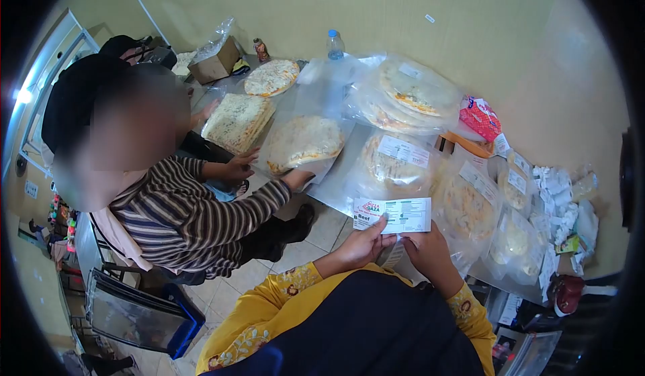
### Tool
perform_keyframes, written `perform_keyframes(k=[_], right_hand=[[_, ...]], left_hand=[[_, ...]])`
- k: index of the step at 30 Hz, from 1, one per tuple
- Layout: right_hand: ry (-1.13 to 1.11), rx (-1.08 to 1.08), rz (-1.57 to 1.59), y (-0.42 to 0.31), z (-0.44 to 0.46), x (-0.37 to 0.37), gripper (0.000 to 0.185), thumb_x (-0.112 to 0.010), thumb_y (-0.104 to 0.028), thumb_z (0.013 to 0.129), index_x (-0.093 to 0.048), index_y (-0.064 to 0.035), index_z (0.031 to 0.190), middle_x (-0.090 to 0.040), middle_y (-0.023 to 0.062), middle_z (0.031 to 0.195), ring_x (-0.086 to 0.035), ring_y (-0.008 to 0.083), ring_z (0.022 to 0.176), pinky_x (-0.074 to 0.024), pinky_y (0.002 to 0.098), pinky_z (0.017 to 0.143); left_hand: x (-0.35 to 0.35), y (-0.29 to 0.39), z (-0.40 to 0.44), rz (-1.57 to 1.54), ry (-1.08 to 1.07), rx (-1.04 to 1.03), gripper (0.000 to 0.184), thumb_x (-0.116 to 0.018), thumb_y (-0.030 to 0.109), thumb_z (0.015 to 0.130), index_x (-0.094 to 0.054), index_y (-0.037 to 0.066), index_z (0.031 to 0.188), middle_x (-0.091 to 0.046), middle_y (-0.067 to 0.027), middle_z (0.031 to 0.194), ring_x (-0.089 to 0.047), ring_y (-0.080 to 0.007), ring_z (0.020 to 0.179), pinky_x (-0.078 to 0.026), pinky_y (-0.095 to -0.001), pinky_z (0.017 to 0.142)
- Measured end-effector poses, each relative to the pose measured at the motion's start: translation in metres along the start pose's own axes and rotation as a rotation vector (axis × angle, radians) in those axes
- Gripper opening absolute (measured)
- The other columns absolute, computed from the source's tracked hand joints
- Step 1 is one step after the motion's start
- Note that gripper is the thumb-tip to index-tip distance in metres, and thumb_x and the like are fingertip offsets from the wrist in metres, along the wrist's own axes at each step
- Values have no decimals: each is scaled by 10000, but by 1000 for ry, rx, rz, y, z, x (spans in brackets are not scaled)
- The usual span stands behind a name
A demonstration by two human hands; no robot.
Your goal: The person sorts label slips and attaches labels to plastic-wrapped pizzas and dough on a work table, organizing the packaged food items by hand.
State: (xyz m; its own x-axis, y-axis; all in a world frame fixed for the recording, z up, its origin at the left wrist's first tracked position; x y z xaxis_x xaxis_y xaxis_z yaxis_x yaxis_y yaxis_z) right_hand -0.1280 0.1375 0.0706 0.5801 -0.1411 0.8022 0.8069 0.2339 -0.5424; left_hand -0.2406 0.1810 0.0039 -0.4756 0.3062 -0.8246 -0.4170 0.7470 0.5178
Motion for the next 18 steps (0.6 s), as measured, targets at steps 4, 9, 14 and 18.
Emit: perform_keyframes(k=[4,9,14,18], right_hand=[[-47,-20,35,7,-3,-9,249,-593,-79,722,-583,-77,971,-564,168,919,-533,347,868,-453,415,739],[-25,-49,80,7,-4,-9,278,-594,-68,714,-567,-68,991,-569,172,914,-540,357,858,-451,419,738],[-93,-51,100,6,-3,-8,294,-585,-64,705,-570,-73,998,-556,178,970,-531,362,894,-449,421,758],[-109,-25,128,6,0,-11,285,-582,-67,692,-583,-81,977,-562,170,954,-532,359,891,-453,417,748]], left_hand=[[6,-6,0,15,24,-15,365,-363,249,946,-370,35,1241,-480,-108,1210,-482,-206,1112,-400,-338,954],[-5,0,-4,30,3,-39,348,-374,244,943,-390,44,1228,-485,-106,1202,-488,-199,1103,-422,-319,931],[4,-8,-1,20,-4,-24,358,-383,250,940,-384,45,1234,-479,-107,1211,-486,-194,1104,-419,-315,933],[8,-7,-2,24,13,-1,360,-392,253,937,-380,47,1232,-488,-109,1204,-492,-213,1101,-407,-340,944]])
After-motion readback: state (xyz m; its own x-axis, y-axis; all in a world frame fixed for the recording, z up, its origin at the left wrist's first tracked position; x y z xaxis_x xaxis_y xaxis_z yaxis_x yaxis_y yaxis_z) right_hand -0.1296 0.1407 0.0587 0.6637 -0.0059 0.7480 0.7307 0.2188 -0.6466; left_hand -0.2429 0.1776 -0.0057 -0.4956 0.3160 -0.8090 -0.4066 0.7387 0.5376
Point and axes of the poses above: each hand's wrist, its own z-axis towards the middle knuckle, its own x-axis out of the back of the hand, y = z × x, the point moved 6 cm from there along z, towards the middle knuckle
